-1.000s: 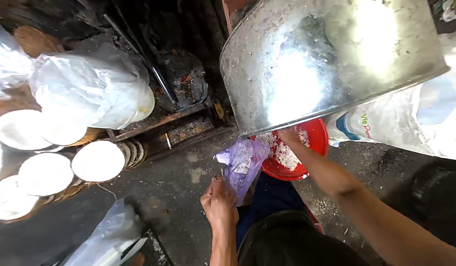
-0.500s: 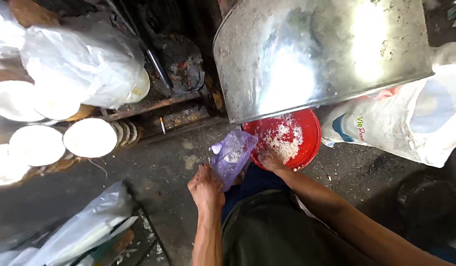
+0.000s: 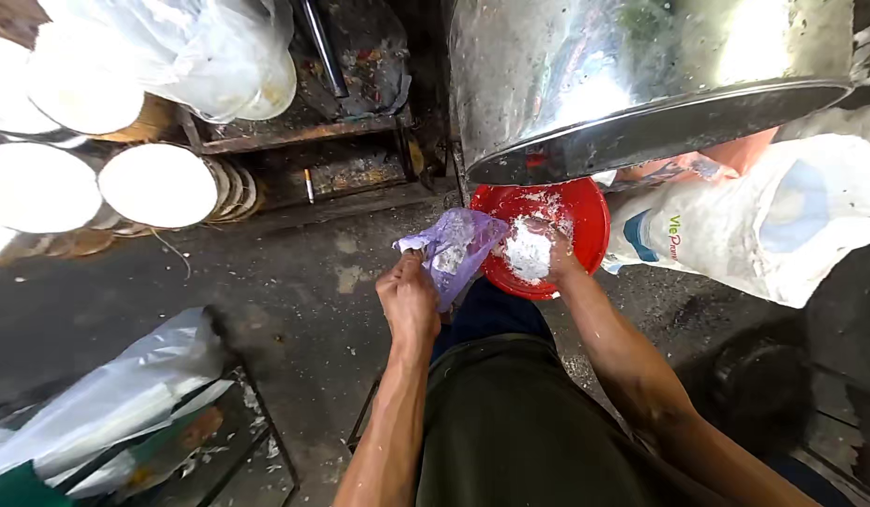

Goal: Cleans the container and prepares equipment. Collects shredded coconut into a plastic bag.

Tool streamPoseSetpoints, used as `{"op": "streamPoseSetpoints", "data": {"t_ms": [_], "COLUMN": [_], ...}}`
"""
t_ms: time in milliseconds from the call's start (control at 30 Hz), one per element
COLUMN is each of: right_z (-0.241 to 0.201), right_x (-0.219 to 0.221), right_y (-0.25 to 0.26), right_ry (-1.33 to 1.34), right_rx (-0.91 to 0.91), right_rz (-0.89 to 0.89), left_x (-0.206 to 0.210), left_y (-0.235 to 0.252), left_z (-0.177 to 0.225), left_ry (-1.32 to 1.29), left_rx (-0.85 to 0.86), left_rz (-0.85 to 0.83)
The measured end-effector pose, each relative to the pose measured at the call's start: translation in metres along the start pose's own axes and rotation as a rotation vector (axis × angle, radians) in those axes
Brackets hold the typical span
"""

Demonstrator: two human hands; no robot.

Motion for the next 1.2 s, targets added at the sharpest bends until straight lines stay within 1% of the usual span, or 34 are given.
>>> {"op": "streamPoseSetpoints", "data": {"t_ms": [33,67,100,133,167,200,233,267,300,333,367,400,433,467,533,567,600,633,700,767,800,833,867,933,967,1000,1033,1067,1100,1133,1167,1200], "right_z": [-0.027,-0.053,-0.067,-0.066,-0.050,-0.026,0.001,0.022,0.036,0.045,0.050,0.050,0.043,0.030,0.010,0.000,-0.009,-0.018,-0.041,-0.054,-0.054,-0.048,-0.036,0.000,0.015,0.024,0.036,0.049,0.066,0.083,0.098,0.109], "right_x": [0.020,0.046,0.071,0.096,0.117,0.129,0.131,0.129,0.127,0.127,0.128,0.128,0.127,0.127,0.130,0.132,0.131,0.127,0.103,0.061,0.036,0.013,-0.005,-0.030,-0.039,-0.048,-0.056,-0.064,-0.069,-0.069,-0.061,-0.049], "right_y": [-0.013,-0.026,-0.037,-0.042,-0.039,-0.032,-0.021,-0.016,-0.014,-0.010,-0.007,-0.004,0.000,0.003,-0.003,-0.007,-0.014,-0.023,-0.028,-0.010,0.010,0.037,0.067,0.121,0.141,0.159,0.172,0.177,0.167,0.148,0.127,0.107], "right_ry": [0.010,-0.035,-0.122,-0.223,-0.314,-0.370,-0.409,-0.395,-0.339,-0.269,-0.210,-0.194,-0.240,-0.331,-0.513,-0.587,-0.653,-0.684,-0.636,-0.573,-0.624,-0.741,-0.914,-1.263,-1.387,-1.458,-1.485,-1.501,-1.509,-1.488,-1.414,-1.345], "right_rx": [-0.115,-0.252,-0.366,-0.395,-0.299,-0.133,0.064,0.243,0.373,0.443,0.451,0.406,0.313,0.189,-0.035,-0.132,-0.191,-0.253,-0.390,-0.446,-0.457,-0.463,-0.470,-0.504,-0.538,-0.565,-0.554,-0.545,-0.508,-0.462,-0.411,-0.391], "right_rz": [-0.108,-0.242,-0.364,-0.460,-0.516,-0.492,-0.397,-0.269,-0.155,-0.051,0.035,0.106,0.144,0.134,0.009,-0.084,-0.199,-0.292,-0.362,-0.310,-0.240,-0.163,-0.111,-0.109,-0.116,-0.115,-0.103,-0.046,0.007,0.020,-0.047,-0.150], "left_x": [0.000,0.000,-0.001,-0.003,-0.005,-0.006,-0.004,-0.004,-0.003,-0.001,0.000,0.001,0.002,0.004,0.004,0.006,0.005,0.004,0.005,0.006,0.006,0.005,0.004,-0.002,-0.005,-0.007,-0.010,-0.014,-0.017,-0.016,-0.013,-0.011], "left_y": [0.001,0.001,0.001,0.000,-0.001,-0.002,-0.004,-0.006,-0.009,-0.010,-0.010,-0.009,-0.007,-0.004,0.000,0.003,0.005,0.007,0.010,0.009,0.008,0.007,0.006,0.002,0.001,0.001,0.001,0.000,-0.002,-0.002,0.000,0.000], "left_z": [-0.001,-0.001,-0.001,0.001,0.003,0.005,0.007,0.008,0.008,0.007,0.005,0.003,0.002,0.002,0.002,0.004,0.004,0.003,0.002,0.001,0.000,0.000,0.001,0.000,0.000,0.000,0.000,-0.001,-0.001,-0.001,0.000,0.000], "left_ry": [0.004,0.009,0.012,0.012,0.002,-0.012,-0.018,-0.016,-0.010,-0.004,0.003,0.005,-0.002,-0.005,-0.007,-0.013,-0.017,-0.017,-0.020,-0.007,-0.006,-0.004,-0.004,0.006,0.011,0.010,0.005,0.001,0.000,-0.010,-0.024,-0.031], "left_rx": [-0.001,-0.001,0.000,0.006,0.016,0.026,0.041,0.052,0.059,0.065,0.066,0.057,0.044,0.030,0.000,-0.004,-0.012,-0.020,-0.014,-0.013,-0.012,-0.008,0.003,0.017,0.019,0.018,0.017,0.012,0.005,0.001,0.000,-0.005], "left_rz": [-0.006,-0.010,-0.010,-0.008,-0.005,-0.004,-0.010,-0.014,-0.019,-0.020,-0.018,-0.015,-0.013,-0.010,0.007,0.016,0.024,0.027,0.022,0.019,0.020,0.020,0.017,0.022,0.034,0.051,0.069,0.081,0.087,0.089,0.087,0.081]}}
Point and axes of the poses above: each hand's wrist, its own y-axis towards the middle knuckle, its own x-axis out of the palm, z = x × y, the point moved 10 cm from there along y, towards the middle knuckle, and after that the axes turned 14 degrees about z, right-handed, at the moved point
